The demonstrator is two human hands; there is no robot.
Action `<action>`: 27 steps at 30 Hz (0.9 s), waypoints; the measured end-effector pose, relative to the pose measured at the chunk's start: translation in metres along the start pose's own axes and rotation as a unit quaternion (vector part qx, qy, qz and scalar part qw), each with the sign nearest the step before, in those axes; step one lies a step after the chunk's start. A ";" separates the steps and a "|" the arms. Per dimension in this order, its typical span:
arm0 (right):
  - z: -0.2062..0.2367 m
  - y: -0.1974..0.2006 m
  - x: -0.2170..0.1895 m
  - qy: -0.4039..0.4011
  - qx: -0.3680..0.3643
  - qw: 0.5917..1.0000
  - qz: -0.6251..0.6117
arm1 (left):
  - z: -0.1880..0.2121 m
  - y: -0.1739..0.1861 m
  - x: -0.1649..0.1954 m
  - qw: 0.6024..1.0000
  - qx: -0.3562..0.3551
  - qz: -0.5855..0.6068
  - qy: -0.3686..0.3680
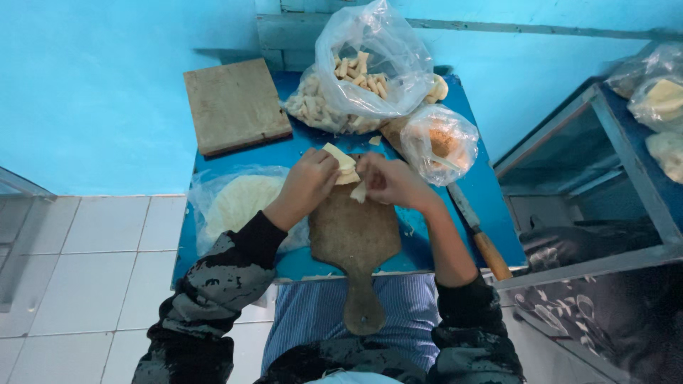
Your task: The person folds small square dough wrappers one at a time on a wooden paddle board, pressing each fold closed and placing the folded piece onto a growing stack on the board. They occasionally reach into a plastic bag of filling and continue folding more pieces.
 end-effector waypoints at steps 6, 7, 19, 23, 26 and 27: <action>0.003 0.008 0.020 0.020 0.060 0.934 -0.351 | -0.002 -0.007 -0.003 0.958 -0.022 0.267 0.106; 0.003 0.007 0.021 0.028 0.064 0.917 -0.393 | -0.002 -0.012 -0.005 0.927 -0.062 0.349 0.124; -0.001 0.000 -0.006 0.039 0.037 0.947 -0.317 | 0.003 -0.029 -0.016 0.859 -0.135 0.467 0.164; 0.000 0.002 0.002 0.029 0.039 0.966 -0.256 | 0.005 -0.030 -0.004 0.849 -0.161 0.470 0.180; 0.004 0.008 0.024 -0.037 0.034 0.981 -0.189 | 0.006 -0.025 0.003 0.892 -0.127 0.399 0.169; 0.005 0.011 0.030 -0.038 0.052 0.988 -0.143 | 0.006 -0.023 0.004 0.911 -0.112 0.361 0.164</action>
Point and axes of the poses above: each hand's wrist, its own z-axis away from the middle knuckle, its own y-axis out of the back of the hand, x = y × z, the point moved 5 cm from there along -z, towards the middle knuckle, and after that the axes turned 7 degrees about y, right-handed, at the moved point
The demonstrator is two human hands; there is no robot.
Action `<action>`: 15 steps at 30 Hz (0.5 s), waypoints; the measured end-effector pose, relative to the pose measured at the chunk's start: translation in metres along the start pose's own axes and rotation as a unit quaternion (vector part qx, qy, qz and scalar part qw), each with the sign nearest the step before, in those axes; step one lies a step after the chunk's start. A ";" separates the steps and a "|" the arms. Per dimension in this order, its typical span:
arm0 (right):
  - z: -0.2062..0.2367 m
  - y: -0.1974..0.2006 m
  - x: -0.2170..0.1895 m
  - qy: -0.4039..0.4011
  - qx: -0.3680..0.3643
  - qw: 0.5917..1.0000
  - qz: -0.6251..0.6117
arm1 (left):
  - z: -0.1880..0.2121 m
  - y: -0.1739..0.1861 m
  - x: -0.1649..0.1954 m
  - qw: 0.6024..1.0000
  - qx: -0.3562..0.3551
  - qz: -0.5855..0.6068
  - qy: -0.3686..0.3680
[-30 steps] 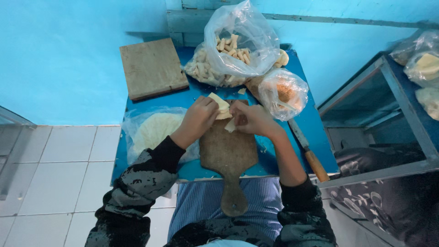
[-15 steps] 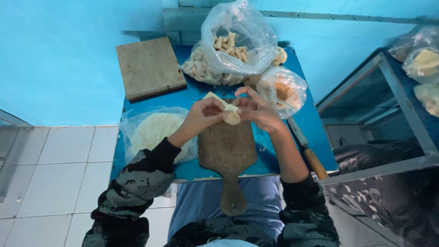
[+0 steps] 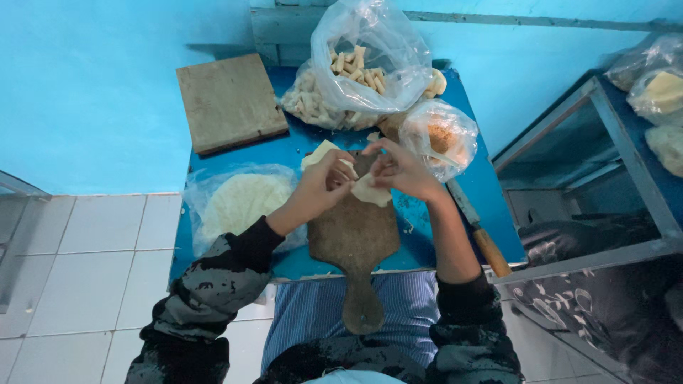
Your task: The person folds small square dough wrappers one at a time on a wooden paddle board, pressing each fold closed and placing the folded piece onto a growing stack on the board. They occasionally reach into a plastic bag of filling and continue folding more pieces.
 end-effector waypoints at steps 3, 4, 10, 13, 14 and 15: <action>-0.001 0.007 0.010 0.008 0.045 0.993 0.111 | 0.002 0.010 0.012 0.984 0.100 -0.125 -0.073; -0.002 0.007 0.012 0.012 0.050 0.990 0.130 | 0.003 0.014 0.016 0.978 0.121 -0.144 -0.094; -0.005 0.006 0.009 0.002 0.098 0.978 0.187 | 0.005 0.023 0.023 0.941 0.167 -0.257 -0.143; -0.007 0.005 0.004 0.035 0.124 0.978 0.164 | 0.004 0.022 0.024 0.936 0.153 -0.281 -0.145; -0.008 0.005 0.003 0.045 0.130 0.979 0.148 | 0.005 0.022 0.025 0.934 0.151 -0.289 -0.147; -0.008 0.004 0.003 0.031 0.127 0.979 0.155 | 0.005 0.021 0.026 0.931 0.149 -0.297 -0.148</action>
Point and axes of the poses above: each hand's wrist, its own z-axis away from the middle knuckle, its own y-axis out of the back of the hand, x = y × z, the point moved 5 cm from there along -z, towards the middle knuckle, and after that the axes turned 7 degrees about y, right-handed, at the moved point
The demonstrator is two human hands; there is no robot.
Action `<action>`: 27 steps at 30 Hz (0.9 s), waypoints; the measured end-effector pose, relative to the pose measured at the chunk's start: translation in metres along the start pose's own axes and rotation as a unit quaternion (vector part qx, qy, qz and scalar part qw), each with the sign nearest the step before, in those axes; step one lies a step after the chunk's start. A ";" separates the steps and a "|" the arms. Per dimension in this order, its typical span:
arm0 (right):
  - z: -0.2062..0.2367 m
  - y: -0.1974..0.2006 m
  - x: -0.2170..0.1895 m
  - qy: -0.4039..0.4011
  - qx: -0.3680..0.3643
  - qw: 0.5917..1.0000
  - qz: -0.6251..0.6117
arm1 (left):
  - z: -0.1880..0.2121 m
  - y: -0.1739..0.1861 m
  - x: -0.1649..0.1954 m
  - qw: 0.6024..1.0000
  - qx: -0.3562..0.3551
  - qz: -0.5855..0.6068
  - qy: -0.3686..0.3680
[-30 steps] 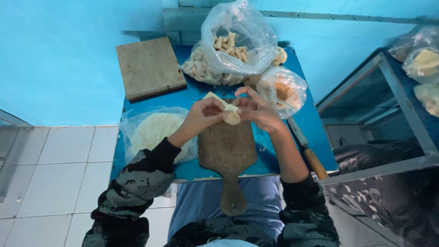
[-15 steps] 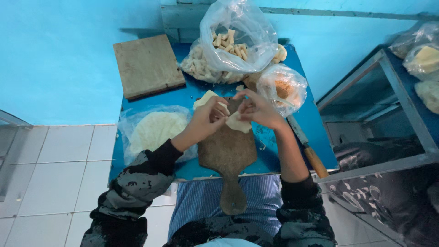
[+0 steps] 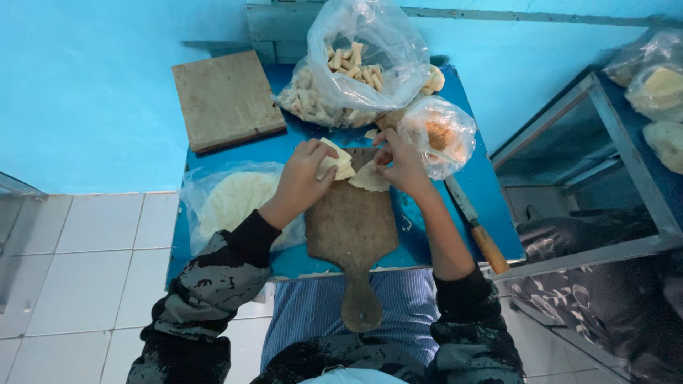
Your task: The person folds small square dough wrappers one at a time on a wooden paddle board, pressing each fold closed and placing the folded piece onto a growing stack on the board. They occasionally reach into a plastic bag of filling and continue folding more pieces.
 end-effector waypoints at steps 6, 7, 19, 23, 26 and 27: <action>-0.002 -0.002 -0.009 0.016 -0.005 0.999 0.045 | -0.001 0.000 0.004 0.999 -0.022 -0.029 -0.040; -0.002 -0.001 -0.013 0.033 0.002 0.998 0.046 | -0.001 0.000 0.004 0.998 -0.023 -0.041 -0.043; 0.014 -0.017 -0.050 0.083 -0.116 0.987 0.070 | 0.000 -0.006 -0.007 0.992 -0.038 -0.092 -0.073; 0.015 -0.020 -0.051 0.106 -0.129 0.986 0.021 | 0.000 -0.007 -0.010 0.993 -0.038 -0.081 -0.080; 0.016 -0.024 -0.048 0.078 -0.181 0.980 0.005 | 0.000 -0.006 -0.010 0.994 -0.029 -0.073 -0.082; 0.015 -0.022 -0.050 0.101 -0.162 0.982 -0.003 | 0.001 -0.005 -0.009 0.994 -0.025 -0.070 -0.082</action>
Point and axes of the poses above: each hand's wrist, its own z-axis away from the middle knuckle, its own y-axis out of the back of the hand, x = y × z, the point moved 5 cm from there along -z, towards the middle knuckle, and after that the axes turned 7 degrees about y, right-handed, at the moved point
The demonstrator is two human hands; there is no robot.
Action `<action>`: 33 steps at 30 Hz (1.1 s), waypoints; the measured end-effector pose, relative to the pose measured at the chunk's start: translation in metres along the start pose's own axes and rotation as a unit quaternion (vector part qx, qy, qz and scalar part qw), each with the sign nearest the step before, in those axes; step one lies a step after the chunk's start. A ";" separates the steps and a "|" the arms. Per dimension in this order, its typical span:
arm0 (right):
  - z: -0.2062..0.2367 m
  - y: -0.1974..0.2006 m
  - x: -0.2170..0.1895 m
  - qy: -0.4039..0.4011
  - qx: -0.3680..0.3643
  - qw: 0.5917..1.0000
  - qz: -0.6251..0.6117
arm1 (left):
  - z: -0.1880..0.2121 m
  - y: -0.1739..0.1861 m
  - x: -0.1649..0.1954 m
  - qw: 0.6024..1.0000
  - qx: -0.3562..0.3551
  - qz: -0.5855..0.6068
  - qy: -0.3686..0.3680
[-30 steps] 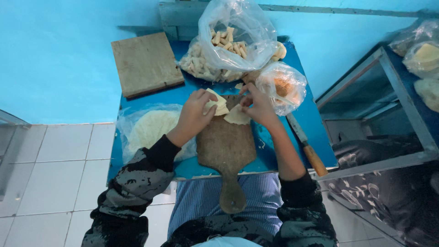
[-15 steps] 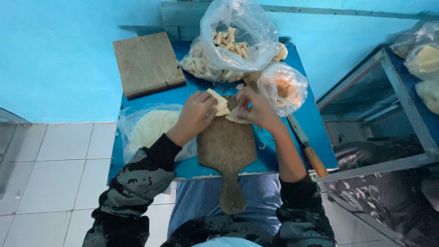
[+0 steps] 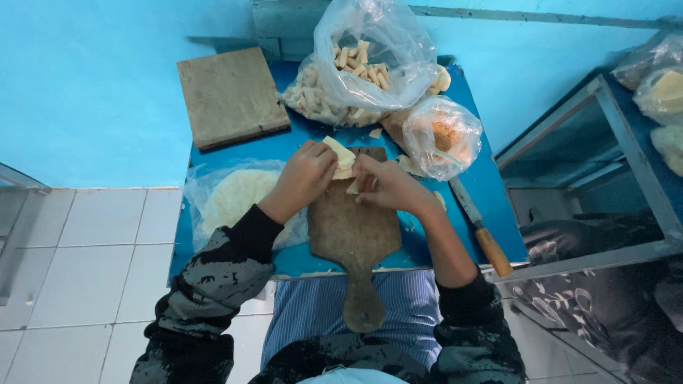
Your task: The person folds small square dough wrappers one at a time on a wooden paddle board, pressing each fold closed and placing the folded piece onto a growing stack on the board. They occasionally reach into a plastic bag of filling and continue folding more pieces.
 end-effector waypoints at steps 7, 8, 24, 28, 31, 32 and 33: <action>0.001 0.015 0.000 0.012 0.159 0.986 0.037 | -0.004 0.002 0.005 1.000 0.008 -0.028 -0.007; 0.001 0.015 0.001 0.010 0.170 0.985 0.026 | -0.005 0.002 0.006 0.999 0.012 -0.035 -0.012; -0.008 -0.003 -0.017 0.113 0.106 0.978 0.140 | -0.026 0.038 -0.042 0.947 0.191 0.154 0.209; -0.009 -0.004 -0.012 0.114 0.112 0.980 0.122 | -0.023 0.049 -0.061 0.888 0.240 0.279 0.275; -0.009 -0.006 -0.001 0.074 0.102 0.988 0.086 | -0.018 0.049 -0.058 0.885 0.250 0.311 0.241; -0.008 -0.008 0.004 0.050 0.095 0.992 0.071 | -0.017 0.046 -0.054 0.883 0.241 0.321 0.243; -0.007 -0.008 0.007 0.047 0.123 0.991 0.026 | -0.015 0.042 -0.049 0.881 0.231 0.332 0.244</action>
Point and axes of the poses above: each hand's wrist, its own z-axis away from the middle knuckle, its own y-axis out of the back of the hand, x = y × z, the point moved 5 cm from there along -z, towards the middle knuckle, and after that the axes turned 7 degrees about y, right-handed, at the moved point
